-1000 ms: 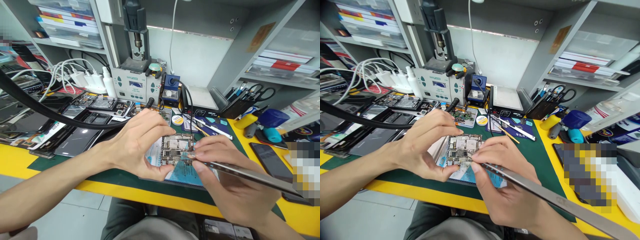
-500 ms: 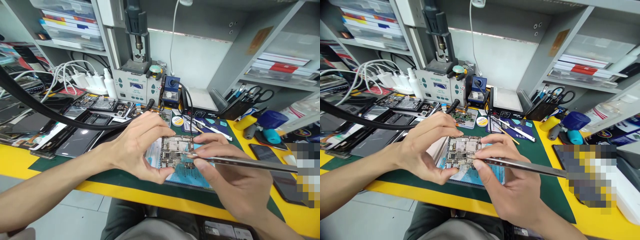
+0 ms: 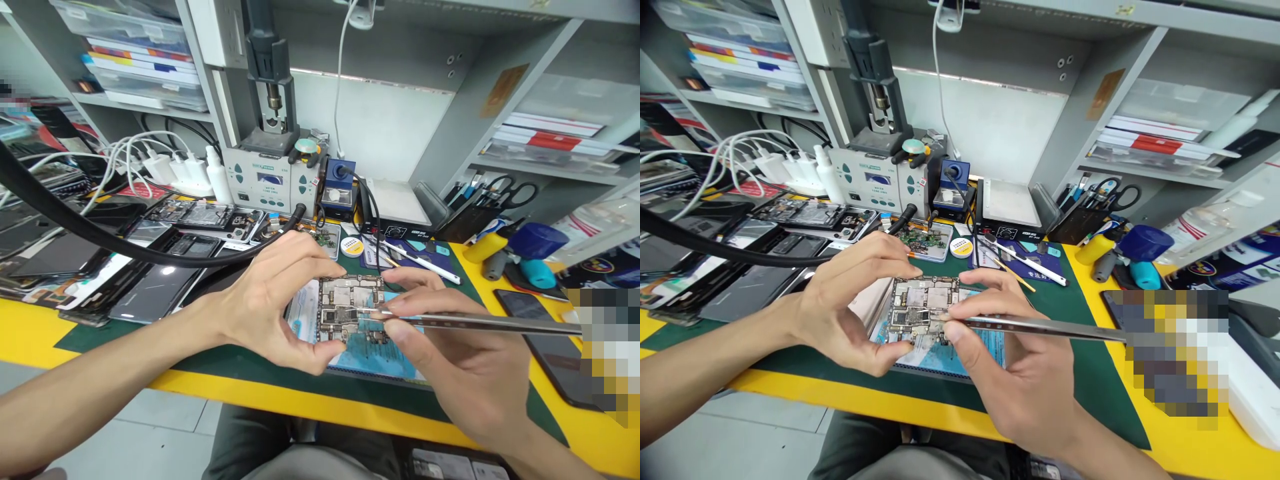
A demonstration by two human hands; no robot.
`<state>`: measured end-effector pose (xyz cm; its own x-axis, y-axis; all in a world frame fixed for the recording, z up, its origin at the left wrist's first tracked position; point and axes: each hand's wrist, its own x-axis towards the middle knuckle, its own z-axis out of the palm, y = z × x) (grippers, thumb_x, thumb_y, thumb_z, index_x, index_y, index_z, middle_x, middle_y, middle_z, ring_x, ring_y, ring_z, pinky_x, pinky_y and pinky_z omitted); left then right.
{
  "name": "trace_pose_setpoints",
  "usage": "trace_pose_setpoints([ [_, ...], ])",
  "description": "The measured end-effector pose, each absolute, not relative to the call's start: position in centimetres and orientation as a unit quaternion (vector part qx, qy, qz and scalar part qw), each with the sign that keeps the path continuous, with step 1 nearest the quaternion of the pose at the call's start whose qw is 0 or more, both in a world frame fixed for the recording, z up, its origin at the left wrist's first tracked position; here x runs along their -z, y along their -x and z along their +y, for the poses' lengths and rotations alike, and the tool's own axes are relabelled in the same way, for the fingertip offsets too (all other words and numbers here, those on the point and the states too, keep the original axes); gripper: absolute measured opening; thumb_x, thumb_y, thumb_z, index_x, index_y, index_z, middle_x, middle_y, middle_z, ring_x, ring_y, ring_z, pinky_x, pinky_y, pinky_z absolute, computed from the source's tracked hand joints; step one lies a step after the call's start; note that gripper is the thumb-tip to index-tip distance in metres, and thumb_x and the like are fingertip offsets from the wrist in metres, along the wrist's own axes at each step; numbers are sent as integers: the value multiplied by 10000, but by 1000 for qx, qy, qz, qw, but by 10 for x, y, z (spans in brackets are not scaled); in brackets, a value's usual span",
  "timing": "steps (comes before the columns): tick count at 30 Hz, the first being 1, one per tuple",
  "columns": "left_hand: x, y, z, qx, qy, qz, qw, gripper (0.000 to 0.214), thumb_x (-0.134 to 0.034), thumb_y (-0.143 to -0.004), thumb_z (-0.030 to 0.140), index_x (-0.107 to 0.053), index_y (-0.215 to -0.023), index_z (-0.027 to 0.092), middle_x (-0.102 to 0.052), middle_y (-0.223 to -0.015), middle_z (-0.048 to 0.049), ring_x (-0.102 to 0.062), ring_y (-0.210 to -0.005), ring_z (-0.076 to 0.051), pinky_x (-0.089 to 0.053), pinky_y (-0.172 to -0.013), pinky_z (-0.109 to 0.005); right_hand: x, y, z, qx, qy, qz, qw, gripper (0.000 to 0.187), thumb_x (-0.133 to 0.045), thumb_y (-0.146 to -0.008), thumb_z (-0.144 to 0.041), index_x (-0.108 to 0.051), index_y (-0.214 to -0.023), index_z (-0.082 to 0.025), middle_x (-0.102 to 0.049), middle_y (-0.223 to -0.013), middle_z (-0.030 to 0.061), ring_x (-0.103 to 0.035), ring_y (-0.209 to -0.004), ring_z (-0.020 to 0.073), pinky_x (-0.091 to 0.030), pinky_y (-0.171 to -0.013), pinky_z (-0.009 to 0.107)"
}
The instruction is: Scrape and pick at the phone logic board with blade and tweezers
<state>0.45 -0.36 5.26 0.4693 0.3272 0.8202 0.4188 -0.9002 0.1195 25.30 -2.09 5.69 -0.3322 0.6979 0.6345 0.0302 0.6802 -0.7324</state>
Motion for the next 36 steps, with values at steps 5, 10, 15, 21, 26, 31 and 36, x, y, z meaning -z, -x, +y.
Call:
trace_pose_setpoints([
  [5,-51,-5,-3,473,854,-211,46,616,-864,-701,420,-662,-1138,37,-715,-920,-210,-680,-848,-309,-576,-752,-498,-58,-254,-22,-330,245,-747,522,340,-712,-903,23,-771,-1076,-265,-769,-982,-9,-665,-1198,245,-531,-1069,421],
  [10,-51,-6,-4,481,850,-208,48,616,-857,-706,415,-658,-1158,48,-716,-918,-203,-678,-852,-308,-573,-757,-500,-57,-254,-22,-336,244,-741,527,327,-712,-906,20,-772,-1061,-261,-769,-957,-8,-670,-1196,241,-547,-1029,399],
  [15,-52,-7,-5,482,849,-211,46,613,-868,-700,406,-664,-1145,39,-710,-916,-198,-671,-843,-303,-570,-754,-498,-57,-254,-21,-331,247,-745,524,317,-721,-903,13,-778,-1055,-258,-775,-958,-11,-683,-1176,226,-567,-991,373],
  [21,-50,-7,-4,484,847,-214,45,618,-866,-707,431,-663,-1143,42,-705,-917,-200,-666,-852,-308,-564,-760,-505,-59,-254,-20,-323,244,-744,532,338,-726,-884,26,-792,-1052,-259,-776,-952,-26,-696,-1146,206,-584,-970,327],
  [26,-50,-6,-5,481,847,-220,44,628,-864,-702,436,-661,-1150,45,-695,-914,-190,-655,-841,-303,-559,-752,-505,-59,-254,-20,-326,238,-741,537,384,-730,-869,44,-800,-1076,-271,-783,-960,-35,-704,-1149,216,-582,-1007,349],
  [31,-51,-5,-5,483,846,-222,45,622,-864,-702,436,-654,-1149,59,-693,-918,-189,-656,-844,-303,-560,-747,-499,-61,-253,-20,-330,238,-738,539,400,-729,-855,56,-807,-1068,-274,-791,-949,-47,-715,-1138,202,-597,-1004,320],
  [36,-50,-5,-5,483,846,-222,48,623,-858,-711,454,-646,-1163,82,-695,-917,-181,-657,-839,-299,-562,-744,-497,-63,-252,-21,-333,241,-730,545,410,-735,-837,60,-821,-1049,-281,-799,-943,-62,-733,-1115,179,-607,-1009,280],
])
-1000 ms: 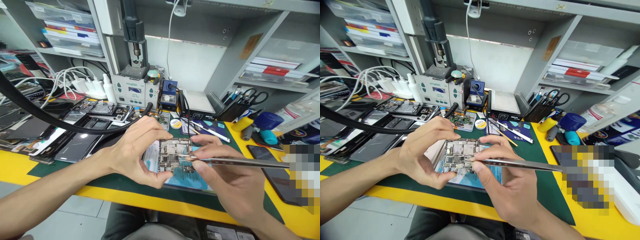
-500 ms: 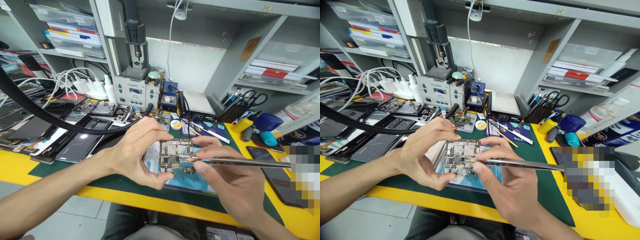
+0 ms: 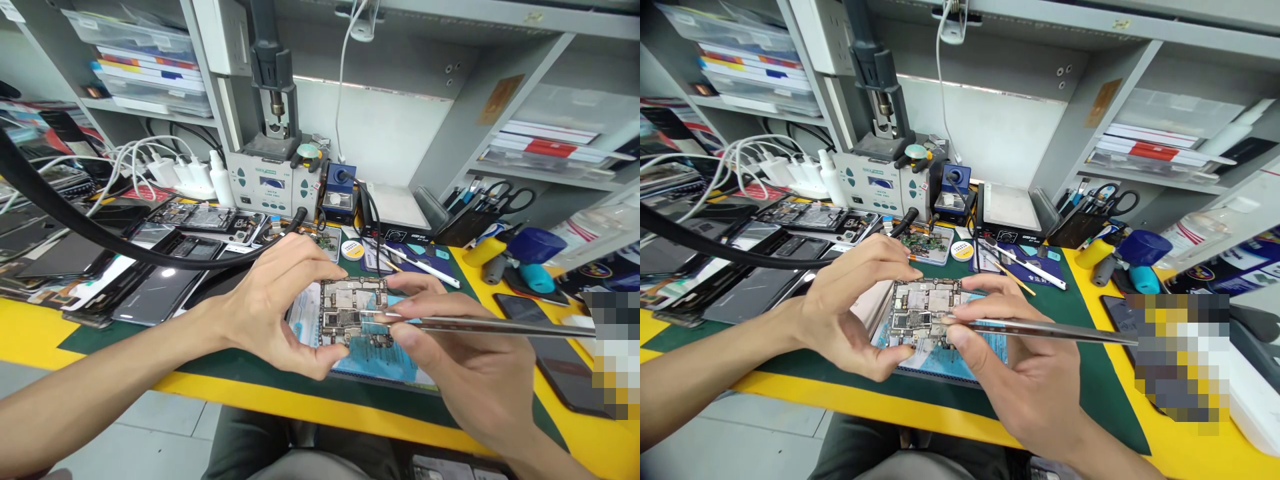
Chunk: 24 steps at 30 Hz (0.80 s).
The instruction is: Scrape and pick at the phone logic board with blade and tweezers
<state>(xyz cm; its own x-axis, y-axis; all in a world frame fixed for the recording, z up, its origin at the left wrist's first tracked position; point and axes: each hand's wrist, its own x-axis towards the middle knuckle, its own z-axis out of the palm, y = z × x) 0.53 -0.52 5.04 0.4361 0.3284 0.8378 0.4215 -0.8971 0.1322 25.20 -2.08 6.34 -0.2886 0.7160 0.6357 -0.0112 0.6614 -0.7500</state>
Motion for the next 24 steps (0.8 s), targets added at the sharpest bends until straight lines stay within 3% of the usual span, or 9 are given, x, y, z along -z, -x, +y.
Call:
trace_pose_setpoints([
  [10,-52,-6,-5,481,847,-220,59,626,-858,-708,462,-643,-1154,79,-703,-911,-177,-674,-837,-299,-573,-749,-492,-64,-253,-21,-344,254,-721,545,407,-748,-824,53,-827,-1022,-294,-811,-912,-79,-750,-1091,159,-626,-972,230],
  [20,-51,-6,-4,475,846,-224,90,583,-799,-763,500,-620,-1191,147,-717,-915,-136,-693,-833,-284,-596,-775,-498,-61,-255,-23,-299,234,-751,540,452,-725,-830,74,-793,-1097,-285,-798,-955,-16,-717,-1136,259,-610,-991,434],
  [24,-52,-7,-3,473,847,-217,107,581,-807,-765,486,-620,-1185,130,-723,-901,-142,-696,-831,-289,-601,-769,-508,-62,-254,-23,-269,215,-774,531,488,-704,-828,89,-770,-1154,-268,-794,-969,-18,-711,-1164,252,-571,-1037,447],
])
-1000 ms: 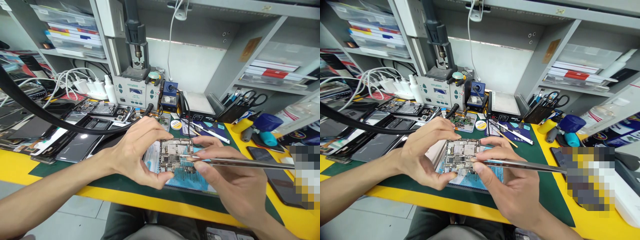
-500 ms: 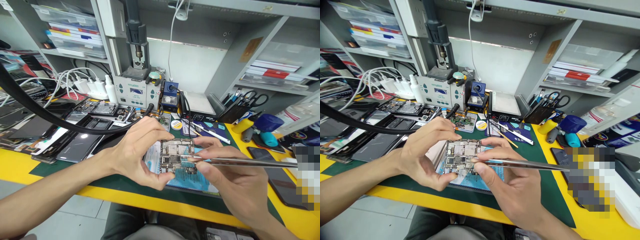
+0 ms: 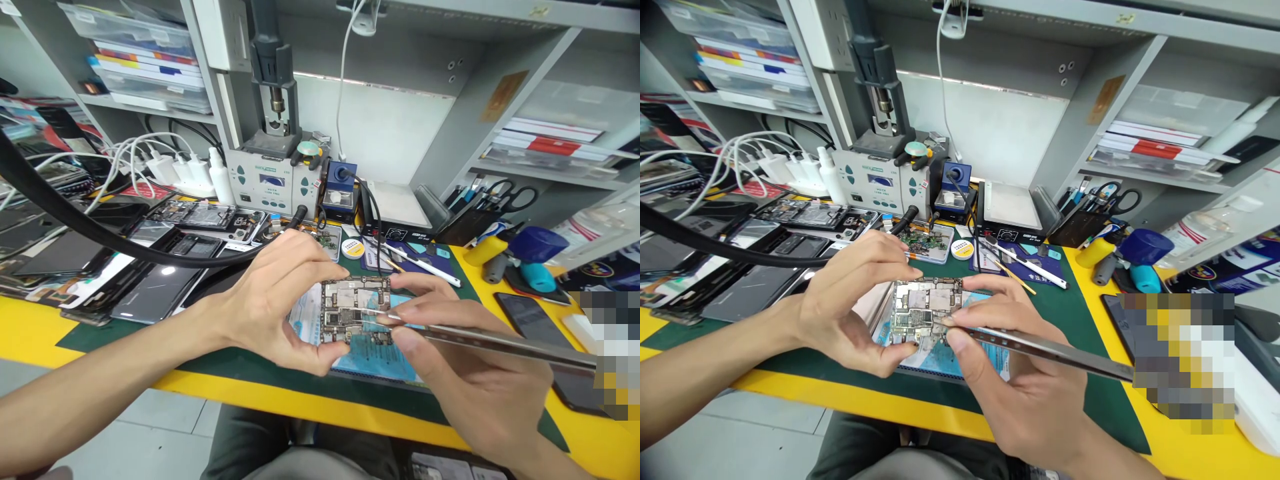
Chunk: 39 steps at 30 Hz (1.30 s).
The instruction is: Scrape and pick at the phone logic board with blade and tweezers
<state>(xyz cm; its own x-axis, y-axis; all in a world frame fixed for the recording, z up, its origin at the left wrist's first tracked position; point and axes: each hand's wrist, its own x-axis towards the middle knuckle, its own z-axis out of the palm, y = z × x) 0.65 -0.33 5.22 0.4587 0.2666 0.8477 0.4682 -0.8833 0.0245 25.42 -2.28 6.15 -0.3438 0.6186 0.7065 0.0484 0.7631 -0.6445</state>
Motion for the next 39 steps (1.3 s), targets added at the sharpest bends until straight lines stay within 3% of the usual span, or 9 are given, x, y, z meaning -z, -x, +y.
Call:
trace_pose_setpoints([
  [5,-54,-6,-2,466,851,-205,130,626,-832,-750,517,-633,-1163,91,-726,-890,-163,-701,-825,-308,-600,-744,-517,-62,-252,-23,-245,207,-775,544,484,-699,-804,100,-768,-1125,-257,-793,-937,-26,-732,-1121,249,-572,-1061,470],
  [20,-54,-5,-2,457,848,-214,163,595,-796,-787,552,-628,-1164,124,-683,-877,-116,-676,-795,-275,-603,-748,-497,-64,-253,-24,-209,224,-795,523,452,-712,-809,48,-771,-1112,-283,-799,-861,1,-755,-1084,317,-579,-1039,596],
  [29,-53,-5,-4,460,847,-212,163,626,-818,-772,558,-643,-1156,96,-684,-883,-132,-672,-803,-281,-597,-756,-506,-65,-254,-25,-218,219,-795,521,499,-699,-798,83,-771,-1137,-275,-792,-885,-12,-741,-1117,278,-564,-1086,539],
  [35,-52,-5,-3,458,846,-212,173,620,-799,-789,576,-631,-1176,122,-684,-884,-118,-674,-799,-275,-602,-757,-499,-64,-255,-25,-200,225,-803,515,449,-709,-817,45,-759,-1118,-284,-802,-865,4,-763,-1097,327,-574,-1046,615],
  [39,-51,-4,-2,452,847,-208,188,589,-791,-807,562,-640,-1154,111,-685,-868,-113,-665,-789,-272,-608,-763,-512,-63,-256,-25,-200,217,-809,509,475,-703,-813,70,-746,-1142,-271,-798,-882,5,-744,-1134,319,-556,-1078,603],
])
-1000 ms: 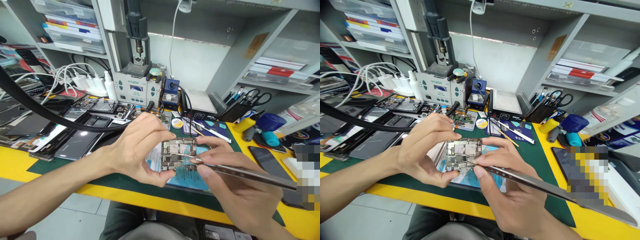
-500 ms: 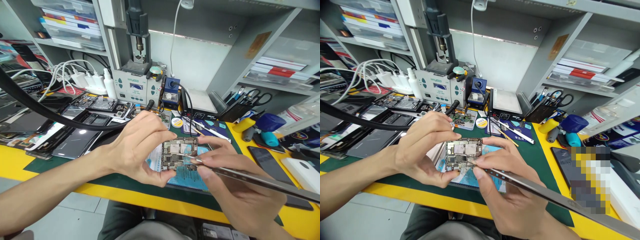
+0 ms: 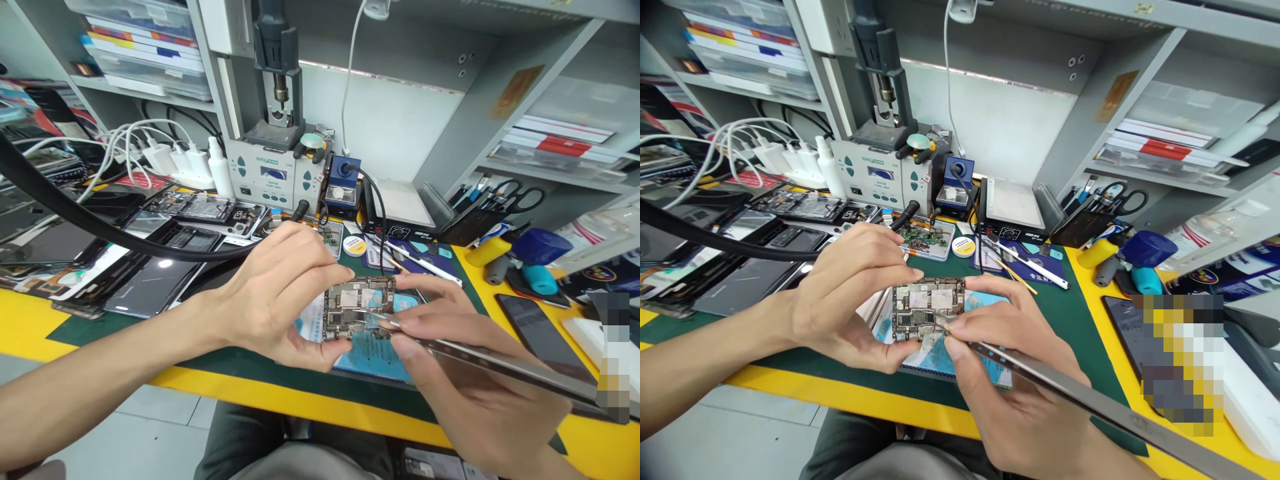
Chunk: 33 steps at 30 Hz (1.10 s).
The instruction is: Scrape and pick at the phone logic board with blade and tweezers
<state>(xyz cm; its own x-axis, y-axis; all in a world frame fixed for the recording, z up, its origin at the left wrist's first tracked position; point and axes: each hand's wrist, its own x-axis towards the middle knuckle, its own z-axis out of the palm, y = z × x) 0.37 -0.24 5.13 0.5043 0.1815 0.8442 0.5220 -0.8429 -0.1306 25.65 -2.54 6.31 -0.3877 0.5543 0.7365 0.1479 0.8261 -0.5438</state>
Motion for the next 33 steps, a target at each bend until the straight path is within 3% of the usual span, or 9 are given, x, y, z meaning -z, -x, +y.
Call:
trace_pose_setpoints([
  [17,-54,-5,-2,446,846,-208,206,578,-800,-791,558,-670,-1095,84,-692,-831,-121,-664,-757,-273,-610,-748,-522,-55,-256,-24,-188,214,-809,515,507,-719,-800,86,-757,-1164,-266,-803,-906,-12,-757,-1099,303,-581,-1087,612],
  [27,-53,-6,-4,455,848,-211,171,610,-824,-762,520,-683,-1083,20,-689,-847,-168,-668,-777,-306,-583,-730,-529,-60,-251,-24,-197,191,-782,560,442,-710,-784,124,-781,-1088,-188,-778,-877,-4,-741,-1084,247,-607,-1050,471],
  [33,-52,-6,-3,454,849,-215,163,623,-840,-748,517,-680,-1094,24,-693,-857,-170,-671,-779,-305,-578,-743,-533,-59,-251,-23,-194,195,-789,550,471,-711,-785,121,-772,-1128,-196,-786,-902,4,-738,-1127,277,-609,-1028,498],
])
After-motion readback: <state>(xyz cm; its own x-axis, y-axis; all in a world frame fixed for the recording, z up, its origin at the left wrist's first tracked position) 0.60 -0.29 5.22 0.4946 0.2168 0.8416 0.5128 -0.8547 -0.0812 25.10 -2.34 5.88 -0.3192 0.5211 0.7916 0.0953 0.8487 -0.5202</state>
